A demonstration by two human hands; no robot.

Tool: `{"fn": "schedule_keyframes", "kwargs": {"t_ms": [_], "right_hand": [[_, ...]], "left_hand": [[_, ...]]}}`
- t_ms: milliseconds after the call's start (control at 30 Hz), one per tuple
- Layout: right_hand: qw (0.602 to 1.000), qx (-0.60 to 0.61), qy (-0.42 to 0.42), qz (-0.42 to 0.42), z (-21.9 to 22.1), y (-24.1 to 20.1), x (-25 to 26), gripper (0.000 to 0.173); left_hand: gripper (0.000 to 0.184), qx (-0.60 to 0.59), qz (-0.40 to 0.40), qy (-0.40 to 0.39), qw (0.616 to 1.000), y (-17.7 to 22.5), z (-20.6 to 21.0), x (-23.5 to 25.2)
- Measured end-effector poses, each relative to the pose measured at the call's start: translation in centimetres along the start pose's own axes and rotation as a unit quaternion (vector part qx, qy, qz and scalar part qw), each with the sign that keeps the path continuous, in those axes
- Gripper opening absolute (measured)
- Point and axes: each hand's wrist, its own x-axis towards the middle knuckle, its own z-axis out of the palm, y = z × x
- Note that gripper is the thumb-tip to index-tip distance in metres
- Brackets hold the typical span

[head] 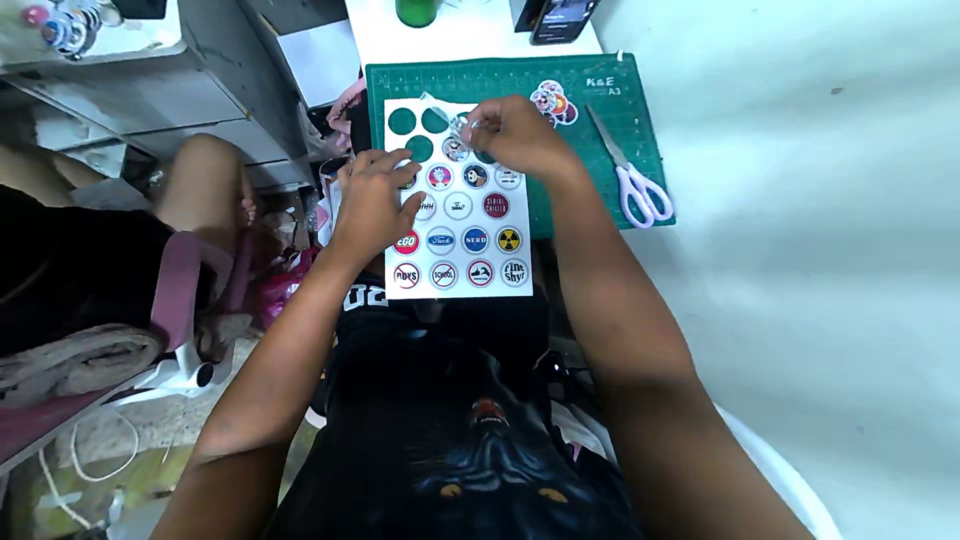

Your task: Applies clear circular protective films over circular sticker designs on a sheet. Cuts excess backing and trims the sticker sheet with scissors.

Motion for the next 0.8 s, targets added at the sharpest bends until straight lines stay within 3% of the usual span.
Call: {"fn": "schedule_keyframes", "kwargs": {"t_ms": [167,300,400,600,800], "right_hand": [[0.999,0.043,0.007,-0.004,0.2,0.7,0.0,0.030],[1.000,0.002,0.008,-0.019,0.7,0.0,-0.7,0.028],[0.999,-0.026,0.011,-0.020,1.1,-0.5,-1.1,0.027],[0.998,-0.048,0.023,-0.024,1.8,-0.6,-1.3,0.028],[0.998,-0.037,0.044,-0.028,2.3,-0.4,-1.3,0.027]], "left_hand": [[0.069,-0.024,-0.080,0.028,0.996,0.2,-0.8,1.3],[0.098,-0.042,-0.166,0.027,0.985,-0.8,-0.9,3.0],[0.110,-0.084,-0.187,0.012,0.979,-1.8,-0.1,3.7],[0.103,-0.152,-0.204,-0.002,0.967,-1.6,0.2,3.2],[0.074,-0.126,-0.171,0.008,0.977,-1.0,-0.2,3.0]]}}
